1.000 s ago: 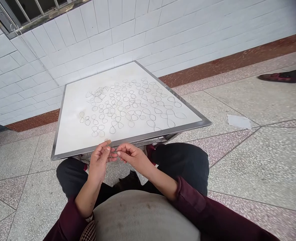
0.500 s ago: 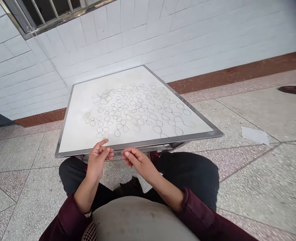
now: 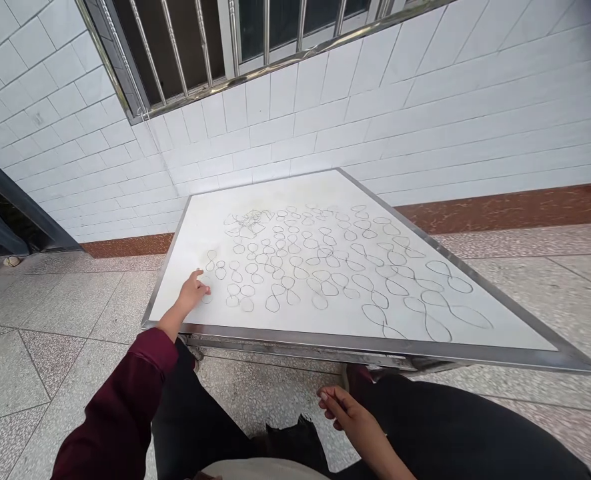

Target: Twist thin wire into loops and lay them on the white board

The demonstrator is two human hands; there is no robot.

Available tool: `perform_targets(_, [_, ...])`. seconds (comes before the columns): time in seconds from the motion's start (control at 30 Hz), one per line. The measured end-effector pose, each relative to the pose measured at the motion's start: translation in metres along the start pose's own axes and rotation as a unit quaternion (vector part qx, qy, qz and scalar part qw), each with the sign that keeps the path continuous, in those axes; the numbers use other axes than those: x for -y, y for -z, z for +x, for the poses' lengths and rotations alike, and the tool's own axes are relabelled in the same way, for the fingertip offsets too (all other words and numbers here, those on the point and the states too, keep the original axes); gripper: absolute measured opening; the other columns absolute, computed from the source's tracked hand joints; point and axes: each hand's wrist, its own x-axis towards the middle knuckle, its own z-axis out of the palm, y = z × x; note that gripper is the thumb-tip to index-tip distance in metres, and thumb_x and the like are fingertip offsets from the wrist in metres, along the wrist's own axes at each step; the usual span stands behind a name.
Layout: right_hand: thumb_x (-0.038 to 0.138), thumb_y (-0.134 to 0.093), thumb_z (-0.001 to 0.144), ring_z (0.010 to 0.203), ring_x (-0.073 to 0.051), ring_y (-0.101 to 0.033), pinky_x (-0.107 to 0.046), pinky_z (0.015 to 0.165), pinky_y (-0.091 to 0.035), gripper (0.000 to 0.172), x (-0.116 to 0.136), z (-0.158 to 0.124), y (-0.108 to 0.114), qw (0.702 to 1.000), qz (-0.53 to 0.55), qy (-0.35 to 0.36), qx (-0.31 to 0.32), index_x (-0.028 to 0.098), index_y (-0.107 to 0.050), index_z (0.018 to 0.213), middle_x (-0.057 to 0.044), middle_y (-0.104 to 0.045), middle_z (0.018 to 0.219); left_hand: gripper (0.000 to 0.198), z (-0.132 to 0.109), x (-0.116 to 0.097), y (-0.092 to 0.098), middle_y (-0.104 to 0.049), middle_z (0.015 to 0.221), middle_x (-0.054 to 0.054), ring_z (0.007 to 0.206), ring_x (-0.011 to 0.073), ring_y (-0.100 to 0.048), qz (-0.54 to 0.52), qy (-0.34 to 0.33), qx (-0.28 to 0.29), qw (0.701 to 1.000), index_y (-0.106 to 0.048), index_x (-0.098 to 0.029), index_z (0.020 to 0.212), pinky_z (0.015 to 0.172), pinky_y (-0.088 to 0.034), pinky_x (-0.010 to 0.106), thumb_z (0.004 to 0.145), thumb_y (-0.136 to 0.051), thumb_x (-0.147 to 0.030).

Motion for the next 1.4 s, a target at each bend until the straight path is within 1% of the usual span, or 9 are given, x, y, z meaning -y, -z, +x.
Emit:
perform_targets(0.2, [0.055, -0.058, 0.059, 0.060, -0.018, -0.059, -0.028, 0.053, -0.046, 0.037, -0.008, 0.009, -0.001, 1.000, 0.010, -0.019, -0.006, 0.022, -0.062, 0.073, -0.004, -0.064, 0.067, 0.059, 0.017, 0.001, -0.014, -0.067, 0.073, 0.001, 0.082, 0.0208, -0.065, 0.138, -0.027, 0.025, 0.990, -0.039, -0.018, 0.144, 0.079, -0.047, 0.032, 0.087, -0.053, -0.022])
perform_targets(0.4, [0.054, -0.058, 0.061, 0.059, -0.017, -0.059, -0.026, 0.052, -0.046, 0.035, -0.017, 0.018, -0.007, 1.000, 0.012, -0.022, 0.011, 0.021, -0.061, 0.073, -0.003, -0.064, 0.066, 0.054, 0.013, 0.003, -0.015, -0.068, 0.086, 0.009, 0.094, 0.0278, -0.062, 0.242, -0.056, -0.033, 0.968, -0.043, -0.015, 0.143, 0.089, -0.044, 0.041, 0.091, -0.051, -0.025])
perform_targets(0.53, [0.054, -0.057, 0.062, 0.058, -0.016, -0.058, -0.026, 0.051, -0.045, 0.034, -0.026, 0.023, -0.010, 1.000, 0.009, -0.022, 0.019, 0.021, -0.059, 0.071, -0.002, -0.063, 0.065, 0.049, -0.003, 0.011, -0.019, -0.067, 0.097, 0.010, 0.101, 0.0255, -0.058, 0.251, -0.113, -0.062, 0.959, -0.048, -0.018, 0.139, 0.094, -0.044, 0.040, 0.089, -0.051, -0.019])
perform_targets(0.67, [0.051, -0.055, 0.064, 0.059, -0.016, -0.059, -0.026, 0.051, -0.045, 0.031, -0.034, 0.026, -0.013, 0.999, -0.007, -0.016, 0.034, 0.021, -0.060, 0.074, -0.002, -0.064, 0.068, 0.049, -0.019, 0.020, -0.027, -0.068, 0.108, 0.007, 0.106, 0.0215, -0.056, 0.227, -0.178, -0.056, 0.956, -0.050, -0.022, 0.137, 0.096, -0.046, 0.035, 0.089, -0.052, -0.015])
perform_targets(0.83, [0.050, -0.052, 0.063, 0.059, -0.016, -0.059, -0.026, 0.052, -0.044, 0.029, -0.036, 0.025, -0.017, 0.998, -0.042, -0.021, 0.051, 0.022, -0.059, 0.071, 0.000, -0.063, 0.066, 0.049, -0.028, 0.026, -0.033, -0.068, 0.116, 0.007, 0.111, 0.0223, -0.054, 0.217, -0.222, -0.052, 0.949, -0.048, -0.025, 0.141, 0.098, -0.046, 0.039, 0.093, -0.043, -0.014])
perform_targets(0.93, [0.051, -0.050, 0.063, 0.058, -0.016, -0.059, -0.026, 0.051, -0.043, 0.030, -0.036, 0.023, -0.018, 0.997, -0.062, -0.018, 0.053, 0.022, -0.058, 0.071, 0.000, -0.062, 0.065, 0.050, -0.027, 0.032, -0.031, -0.068, 0.116, 0.009, 0.110, 0.0239, -0.054, 0.225, -0.216, -0.077, 0.947, -0.050, -0.023, 0.139, 0.099, -0.044, 0.042, 0.092, -0.041, -0.011])
perform_targets(1.03, [0.050, -0.050, 0.065, 0.059, -0.016, -0.060, -0.026, 0.052, -0.044, 0.030, -0.038, 0.022, -0.016, 0.996, -0.073, -0.008, 0.056, 0.023, -0.058, 0.072, -0.001, -0.062, 0.066, 0.052, -0.025, 0.042, -0.023, -0.065, 0.117, 0.013, 0.111, 0.0276, -0.052, 0.235, -0.186, -0.137, 0.944, -0.048, -0.018, 0.140, 0.100, -0.041, 0.047, 0.090, -0.040, -0.009])
perform_targets(1.17, [0.050, -0.050, 0.067, 0.061, -0.017, -0.061, -0.026, 0.053, -0.045, 0.029, -0.044, 0.023, -0.015, 0.994, -0.083, -0.005, 0.066, 0.022, -0.058, 0.074, -0.001, -0.064, 0.068, 0.052, -0.025, 0.057, -0.010, -0.061, 0.120, 0.018, 0.117, 0.0321, -0.048, 0.243, -0.150, -0.194, 0.939, -0.046, -0.012, 0.140, 0.103, -0.036, 0.051, 0.089, -0.046, -0.017])
perform_targets(1.4, [0.044, -0.048, 0.069, 0.058, -0.017, -0.059, -0.025, 0.050, -0.042, 0.022, -0.061, 0.028, -0.020, 0.991, -0.113, 0.019, 0.073, 0.023, -0.054, 0.070, 0.000, -0.062, 0.065, 0.048, -0.033, 0.062, -0.008, -0.060, 0.123, 0.018, 0.120, 0.0343, -0.047, 0.238, -0.131, -0.216, 0.938, -0.050, -0.014, 0.136, 0.103, -0.036, 0.052, 0.089, -0.049, -0.023])
